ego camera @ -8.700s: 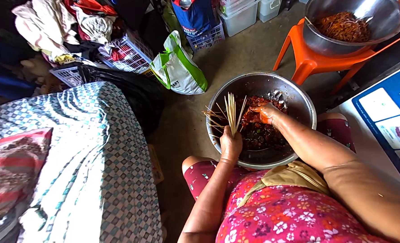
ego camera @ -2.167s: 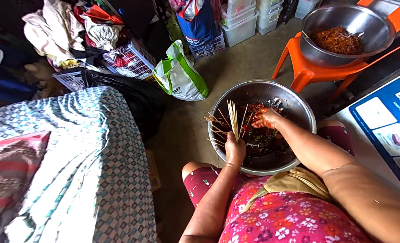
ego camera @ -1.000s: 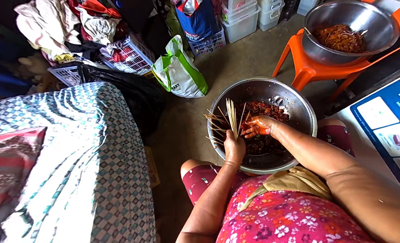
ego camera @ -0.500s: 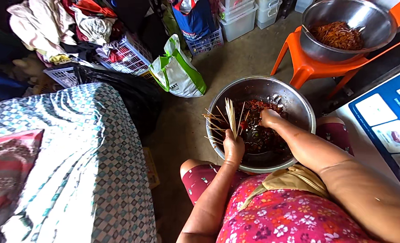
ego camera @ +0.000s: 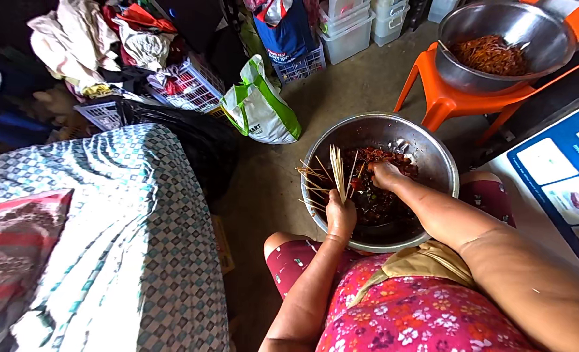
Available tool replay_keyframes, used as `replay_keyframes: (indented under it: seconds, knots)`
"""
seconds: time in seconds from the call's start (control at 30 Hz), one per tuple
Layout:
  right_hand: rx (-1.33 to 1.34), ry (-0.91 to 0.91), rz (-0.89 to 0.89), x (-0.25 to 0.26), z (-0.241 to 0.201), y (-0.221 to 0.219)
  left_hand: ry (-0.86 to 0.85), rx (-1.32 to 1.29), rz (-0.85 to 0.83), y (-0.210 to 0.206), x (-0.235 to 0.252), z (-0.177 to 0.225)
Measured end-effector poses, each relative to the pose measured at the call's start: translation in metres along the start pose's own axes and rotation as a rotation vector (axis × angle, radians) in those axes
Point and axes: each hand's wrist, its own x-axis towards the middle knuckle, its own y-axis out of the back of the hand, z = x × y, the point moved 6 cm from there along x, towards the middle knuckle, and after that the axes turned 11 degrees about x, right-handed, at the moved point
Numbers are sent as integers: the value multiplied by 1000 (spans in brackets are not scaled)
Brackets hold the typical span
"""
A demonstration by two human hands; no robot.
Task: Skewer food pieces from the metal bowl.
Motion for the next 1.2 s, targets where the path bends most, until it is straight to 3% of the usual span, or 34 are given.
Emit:
replay_keyframes:
  seconds: [0.1, 0.27, 0.37, 0.5, 0.6, 0.73, 0.87, 1.07, 1.2]
  knots:
    - [52, -69, -59, 2, 3, -4, 4, -5, 1, 0, 0, -1]
    - [517, -103, 128, 26, 36, 8, 5, -4, -19, 0, 0, 0]
    - [380, -88, 105, 19, 32, 11, -2, -7, -17, -1, 0, 0]
    - [64, -88, -102, 0, 6, -4, -3, -12, -18, -1, 0, 0]
    - [54, -108, -129, 4, 5, -7, -1, -5, -16, 0, 0, -1]
    - [645, -77, 72, 24, 31, 0, -6, -8, -17, -1, 1, -2]
    - [1283, -163, -16, 13, 22, 3, -16, -10, -29, -2, 1, 0]
    - [1580, -221, -194, 15, 23, -2, -16, -17, -42, -2, 1, -1]
    - [1623, -278, -110, 3, 13, 9, -21, -14, -54, -2, 0, 0]
